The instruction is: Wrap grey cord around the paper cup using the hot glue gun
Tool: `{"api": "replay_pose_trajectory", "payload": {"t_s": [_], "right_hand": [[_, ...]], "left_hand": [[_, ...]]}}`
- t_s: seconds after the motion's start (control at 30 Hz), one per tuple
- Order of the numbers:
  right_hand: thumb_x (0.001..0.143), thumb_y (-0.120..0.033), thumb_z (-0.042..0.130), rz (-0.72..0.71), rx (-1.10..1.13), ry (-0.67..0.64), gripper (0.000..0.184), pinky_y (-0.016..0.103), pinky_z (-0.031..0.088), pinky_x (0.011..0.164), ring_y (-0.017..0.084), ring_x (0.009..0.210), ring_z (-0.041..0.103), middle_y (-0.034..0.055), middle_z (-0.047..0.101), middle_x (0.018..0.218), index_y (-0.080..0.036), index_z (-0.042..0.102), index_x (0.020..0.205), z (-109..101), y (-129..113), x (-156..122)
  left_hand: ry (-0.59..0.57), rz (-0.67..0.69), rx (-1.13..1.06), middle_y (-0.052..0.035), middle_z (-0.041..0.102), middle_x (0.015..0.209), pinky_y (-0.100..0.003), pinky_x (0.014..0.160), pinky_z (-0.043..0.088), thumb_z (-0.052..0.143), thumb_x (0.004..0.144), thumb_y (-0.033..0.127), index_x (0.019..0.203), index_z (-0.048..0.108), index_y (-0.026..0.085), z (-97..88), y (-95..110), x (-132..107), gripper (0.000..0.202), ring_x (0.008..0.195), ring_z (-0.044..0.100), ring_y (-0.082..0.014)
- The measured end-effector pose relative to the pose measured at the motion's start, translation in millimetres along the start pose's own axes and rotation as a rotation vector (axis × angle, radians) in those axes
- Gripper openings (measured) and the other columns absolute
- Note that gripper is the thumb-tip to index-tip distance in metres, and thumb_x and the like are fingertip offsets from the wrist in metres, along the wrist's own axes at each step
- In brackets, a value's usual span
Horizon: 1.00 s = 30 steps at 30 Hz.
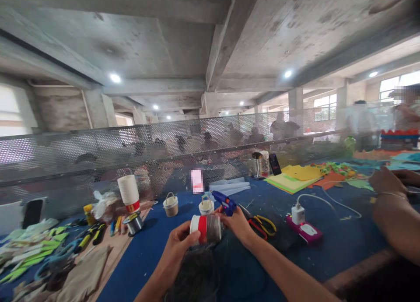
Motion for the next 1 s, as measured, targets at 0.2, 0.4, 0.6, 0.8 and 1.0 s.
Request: {"api": "replay_pose_trajectory", "payload": {"t_s": [0.2,0.4,0.6,0.8,1.0], "right_hand": [[0.075,-0.050,0.071,0.046,-0.081,-0.011,0.034,0.023,0.034,0.044,0.009,0.041,0.043,-0.0053,0.052,0.049,-0.016,0.068,0.077,-5,-11,-6],[0.067,-0.041,0.079,0.046,-0.004,-0.076,0.030,0.023,0.039,0.046,0.007,0.043,0.045,-0.0001,0.066,0.075,-0.017,0.062,0.075,4,-16,-11],[0.066,-0.033,0.079,0.042,0.007,-0.054,0.026,0.023,0.041,0.047,0.007,0.047,0.047,0.0019,0.069,0.081,-0.017,0.062,0.075,7,-9,-12],[0.071,-0.036,0.076,0.019,-0.034,-0.081,0.023,0.023,0.042,0.049,0.007,0.048,0.046,0.0001,0.067,0.077,-0.017,0.066,0.077,6,-13,-14],[0.075,-0.043,0.074,0.040,-0.006,-0.103,0.028,0.022,0.039,0.048,0.007,0.048,0.044,0.0006,0.067,0.076,-0.016,0.069,0.083,1,-19,-13]], "left_hand": [[0.138,0.085,0.175,-0.0058,0.075,0.086,-0.028,0.074,0.049,0.077,0.069,0.044,0.092,0.076,0.015,-6.1,10,3,0.037,0.080,0.065,-0.0233],[0.161,0.142,0.307,-0.0055,0.077,0.088,-0.028,0.076,0.050,0.076,0.070,0.046,0.096,0.078,0.015,-12.1,7,9,0.040,0.083,0.065,-0.0248],[0.167,0.120,0.289,-0.0051,0.074,0.082,-0.025,0.070,0.048,0.074,0.073,0.048,0.094,0.077,0.014,-11.3,7,7,0.040,0.078,0.064,-0.0222],[0.173,0.100,0.186,-0.0037,0.070,0.076,-0.025,0.068,0.047,0.073,0.075,0.047,0.091,0.075,0.014,-18.7,1,9,0.037,0.073,0.061,-0.0195],[0.092,0.035,0.056,0.0000,0.060,0.062,-0.023,0.056,0.041,0.072,0.073,0.043,0.078,0.071,0.013,-10.7,5,1,0.031,0.056,0.052,-0.0140]]}}
Point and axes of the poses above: each hand's wrist, its own x-axis towards the middle knuckle, its own z-axis out of the palm, y = z × x, the point moved 3 cm from there along x, towards the middle knuckle
